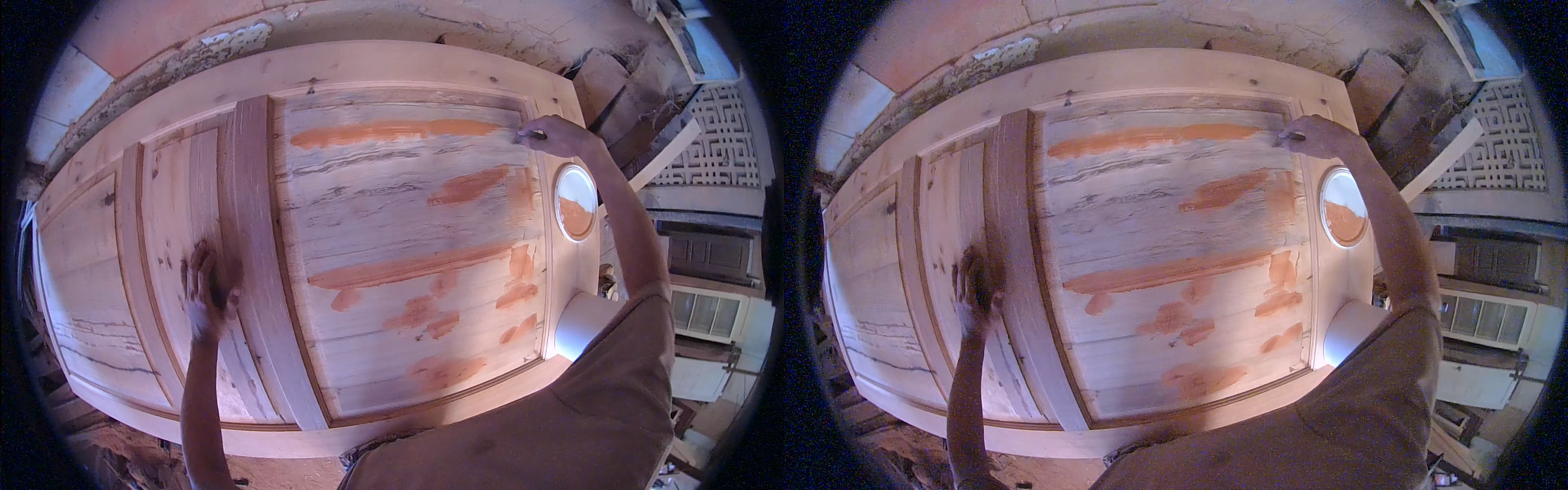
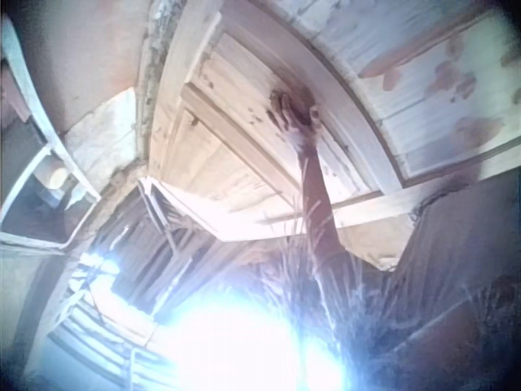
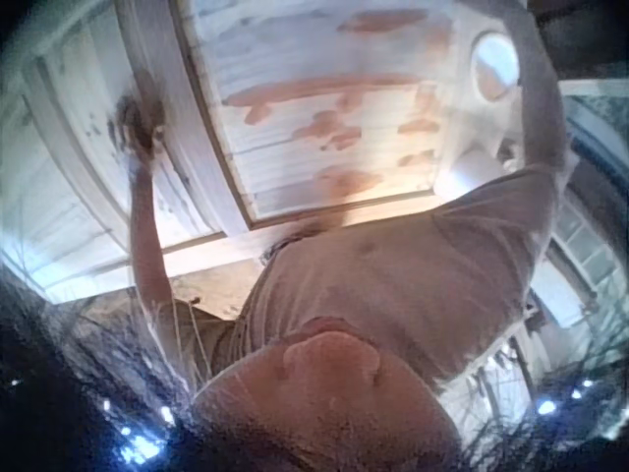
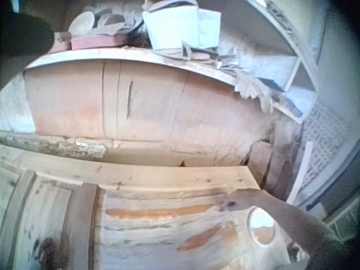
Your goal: The person applies wood filler to a wooden door panel using a putty knife after dipping the tool into a bucket of filler material.
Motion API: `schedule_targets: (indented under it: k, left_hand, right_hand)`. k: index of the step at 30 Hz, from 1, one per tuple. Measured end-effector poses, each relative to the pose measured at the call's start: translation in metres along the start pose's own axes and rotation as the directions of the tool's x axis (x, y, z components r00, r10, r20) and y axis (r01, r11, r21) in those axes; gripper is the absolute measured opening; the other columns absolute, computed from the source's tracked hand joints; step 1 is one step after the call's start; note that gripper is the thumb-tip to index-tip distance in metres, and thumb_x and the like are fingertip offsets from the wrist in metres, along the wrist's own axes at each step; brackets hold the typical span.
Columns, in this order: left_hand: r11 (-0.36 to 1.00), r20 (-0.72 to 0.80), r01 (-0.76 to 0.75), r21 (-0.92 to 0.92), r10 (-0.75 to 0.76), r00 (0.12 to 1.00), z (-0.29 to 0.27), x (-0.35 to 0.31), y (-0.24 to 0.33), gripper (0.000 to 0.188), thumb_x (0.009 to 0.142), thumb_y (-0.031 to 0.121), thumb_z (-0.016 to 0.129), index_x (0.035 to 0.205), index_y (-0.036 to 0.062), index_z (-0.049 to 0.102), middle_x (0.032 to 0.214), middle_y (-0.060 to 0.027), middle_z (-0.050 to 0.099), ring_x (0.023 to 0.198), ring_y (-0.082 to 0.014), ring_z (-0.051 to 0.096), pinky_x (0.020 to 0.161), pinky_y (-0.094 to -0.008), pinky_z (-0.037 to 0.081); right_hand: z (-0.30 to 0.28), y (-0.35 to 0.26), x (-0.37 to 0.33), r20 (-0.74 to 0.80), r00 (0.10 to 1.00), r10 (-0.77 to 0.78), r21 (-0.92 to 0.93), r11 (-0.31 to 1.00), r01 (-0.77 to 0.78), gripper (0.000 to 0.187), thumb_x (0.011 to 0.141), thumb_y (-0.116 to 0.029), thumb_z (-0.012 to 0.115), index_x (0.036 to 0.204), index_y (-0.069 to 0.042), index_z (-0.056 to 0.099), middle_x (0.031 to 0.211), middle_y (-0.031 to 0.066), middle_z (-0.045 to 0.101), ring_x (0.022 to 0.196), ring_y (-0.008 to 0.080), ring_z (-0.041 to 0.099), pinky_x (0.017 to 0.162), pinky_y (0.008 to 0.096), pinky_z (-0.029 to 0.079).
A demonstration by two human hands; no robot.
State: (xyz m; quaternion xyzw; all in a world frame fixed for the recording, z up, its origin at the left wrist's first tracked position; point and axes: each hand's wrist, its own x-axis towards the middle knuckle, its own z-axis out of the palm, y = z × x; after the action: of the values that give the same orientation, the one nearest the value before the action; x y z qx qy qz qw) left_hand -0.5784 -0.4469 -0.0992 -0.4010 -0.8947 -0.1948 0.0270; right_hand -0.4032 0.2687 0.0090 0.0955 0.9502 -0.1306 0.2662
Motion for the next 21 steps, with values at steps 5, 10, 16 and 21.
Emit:
schedule_targets:
  k: [5,10,16,21]
  left_hand:
    - [1.000,0.001,0.009,-0.002,-0.009,1.000,-0.005,-0.003,0.001,0.077,0.095,0.064,0.052,0.138,0.0003,0.052,0.151,-0.0214,0.047,0.142,-0.0401,0.043,0.120,-0.0603,0.023]
    - [1.000,-0.013,0.020,0.005,-0.020,1.000,0.003,-0.004,-0.004,0.078,0.094,0.066,0.053,0.137,0.0009,0.053,0.150,-0.0215,0.048,0.141,-0.0403,0.044,0.120,-0.0605,0.024]
    - [1.000,-0.015,0.027,0.007,-0.027,1.000,-0.001,-0.002,-0.001,0.078,0.093,0.068,0.052,0.135,0.0025,0.055,0.148,-0.0196,0.051,0.140,-0.0398,0.045,0.119,-0.0608,0.025]
    - [1.000,-0.004,0.022,0.011,-0.022,1.000,0.001,-0.006,-0.005,0.077,0.093,0.068,0.052,0.134,0.0035,0.055,0.147,-0.0197,0.050,0.140,-0.0397,0.045,0.118,-0.0611,0.025]
  right_hand:
    - [0.016,-0.079,-0.031,-0.282,0.875,0.395,0.539,0.819,-0.196,0.038,0.104,-0.033,0.060,0.138,-0.015,0.062,0.104,0.0033,0.070,0.077,0.0126,0.053,0.077,0.0296,0.049]
    - [0.074,-0.111,-0.016,-0.501,0.779,0.377,0.521,0.850,-0.077,0.039,0.102,-0.027,0.062,0.137,-0.009,0.061,0.113,0.0179,0.073,0.098,0.0241,0.071,0.086,0.0366,0.053]
    - [0.083,-0.126,0.010,-0.500,0.681,0.535,0.496,0.822,-0.281,0.035,0.100,-0.027,0.057,0.128,-0.008,0.064,0.101,0.0251,0.072,0.096,0.0451,0.069,0.084,0.0524,0.056]
    - [0.090,-0.114,0.004,-0.456,0.750,0.479,0.379,0.867,-0.323,0.036,0.102,-0.027,0.057,0.133,-0.009,0.063,0.105,0.0250,0.072,0.100,0.0407,0.070,0.085,0.0469,0.055]
